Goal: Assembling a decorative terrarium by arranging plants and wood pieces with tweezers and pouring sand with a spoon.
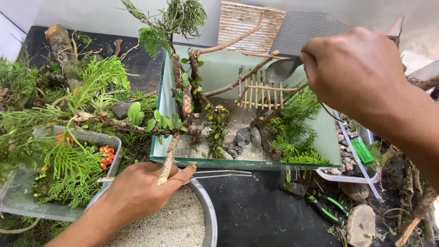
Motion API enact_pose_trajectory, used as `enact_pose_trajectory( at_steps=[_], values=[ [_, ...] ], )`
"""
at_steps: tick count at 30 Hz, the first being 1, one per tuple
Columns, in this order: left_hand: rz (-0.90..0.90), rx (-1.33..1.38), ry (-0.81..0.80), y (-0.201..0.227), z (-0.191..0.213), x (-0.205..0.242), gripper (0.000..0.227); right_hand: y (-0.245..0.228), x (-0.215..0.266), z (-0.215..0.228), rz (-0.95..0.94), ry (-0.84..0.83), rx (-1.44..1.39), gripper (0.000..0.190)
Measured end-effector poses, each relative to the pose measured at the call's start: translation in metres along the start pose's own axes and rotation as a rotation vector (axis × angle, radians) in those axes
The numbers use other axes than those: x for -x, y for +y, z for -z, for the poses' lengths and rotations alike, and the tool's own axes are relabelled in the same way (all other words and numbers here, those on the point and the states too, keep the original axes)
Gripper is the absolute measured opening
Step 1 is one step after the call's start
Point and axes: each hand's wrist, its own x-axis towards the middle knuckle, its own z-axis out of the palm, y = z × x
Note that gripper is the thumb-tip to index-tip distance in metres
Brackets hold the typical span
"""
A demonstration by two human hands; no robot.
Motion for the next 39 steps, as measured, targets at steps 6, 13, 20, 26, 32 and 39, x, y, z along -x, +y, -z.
enact_pose_trajectory(
  at_steps=[6, 13, 20, 26, 32, 39],
  values=[
    [-0.022, 0.017, 0.158, 0.001, -0.001, -0.002, 0.061, 0.014, 0.039, -0.009, 0.142, 0.294, 0.190, 0.048],
    [-0.011, 0.056, 0.034, 0.003, 0.008, -0.005, 0.047, -0.002, 0.114, 0.021, 0.346, 0.619, -0.540, 0.012],
    [-0.043, -0.016, 0.114, 0.007, 0.013, -0.007, 0.042, -0.121, 0.167, -0.016, 0.845, 0.144, -0.693, 0.050],
    [-0.061, -0.079, 0.183, 0.005, 0.006, -0.005, 0.043, -0.231, 0.157, -0.087, 1.023, 0.416, -0.460, 0.022],
    [-0.120, -0.092, 0.305, 0.004, 0.010, -0.002, 0.053, -0.214, 0.152, -0.074, 1.071, 0.260, -0.391, 0.013],
    [-0.216, -0.108, 0.463, 0.032, 0.043, -0.001, 0.037, -0.146, 0.174, -0.040, 0.732, 0.871, -0.434, 0.015]
  ],
)
